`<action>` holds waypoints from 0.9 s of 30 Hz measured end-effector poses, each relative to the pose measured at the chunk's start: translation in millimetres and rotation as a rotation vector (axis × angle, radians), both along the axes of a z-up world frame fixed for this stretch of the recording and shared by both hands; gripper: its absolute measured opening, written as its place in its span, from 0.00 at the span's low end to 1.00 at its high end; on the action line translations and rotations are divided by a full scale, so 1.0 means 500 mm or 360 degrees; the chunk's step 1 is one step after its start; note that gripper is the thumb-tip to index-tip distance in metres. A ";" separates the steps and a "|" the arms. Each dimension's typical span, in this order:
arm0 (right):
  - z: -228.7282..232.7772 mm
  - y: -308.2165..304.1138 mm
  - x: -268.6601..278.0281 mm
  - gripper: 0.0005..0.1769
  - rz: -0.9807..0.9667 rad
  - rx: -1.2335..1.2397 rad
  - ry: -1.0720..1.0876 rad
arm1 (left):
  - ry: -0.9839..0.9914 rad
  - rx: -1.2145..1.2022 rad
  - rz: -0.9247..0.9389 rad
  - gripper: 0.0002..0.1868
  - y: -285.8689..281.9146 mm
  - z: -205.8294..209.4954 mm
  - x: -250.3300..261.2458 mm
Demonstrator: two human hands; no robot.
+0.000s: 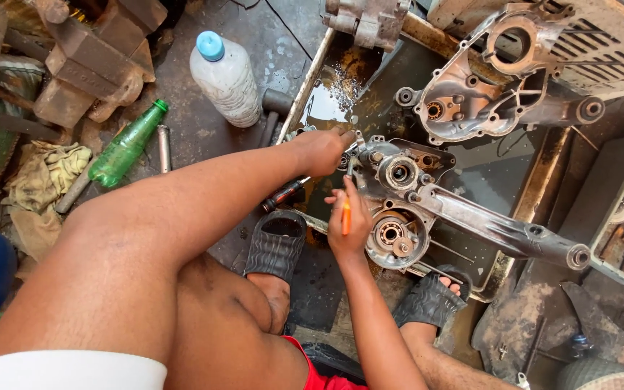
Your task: The person pours liquid from a plastic bottle onto a disassembled engine crankcase and uses a toothbrush to scrub the internal surfaces and crevices. The person continues to scrub various parts of the engine casing while seated on the floor.
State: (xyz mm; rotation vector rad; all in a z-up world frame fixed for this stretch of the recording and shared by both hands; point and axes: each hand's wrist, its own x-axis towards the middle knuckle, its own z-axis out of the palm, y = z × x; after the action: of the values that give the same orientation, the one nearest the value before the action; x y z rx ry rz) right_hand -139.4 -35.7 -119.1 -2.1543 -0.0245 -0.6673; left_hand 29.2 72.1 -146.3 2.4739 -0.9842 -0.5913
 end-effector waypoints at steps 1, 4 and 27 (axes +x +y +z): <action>0.003 -0.003 0.001 0.16 0.0000 -0.0002 -0.0001 | -0.0001 -0.0002 0.0000 0.34 -0.006 0.013 0.007; 0.010 0.003 0.007 0.15 -0.0137 0.0177 -0.0005 | 0.0053 0.0171 -0.0056 0.38 -0.020 0.034 0.030; -0.003 -0.017 -0.017 0.20 -0.0076 0.0400 0.0018 | 0.0130 0.0256 -0.0114 0.19 -0.008 0.037 0.047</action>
State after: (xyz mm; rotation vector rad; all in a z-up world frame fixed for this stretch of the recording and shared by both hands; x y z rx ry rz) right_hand -148.1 -44.1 -120.6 -1.9217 0.1115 -0.6493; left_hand 52.9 68.0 -128.0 2.5384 -1.0336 -0.8178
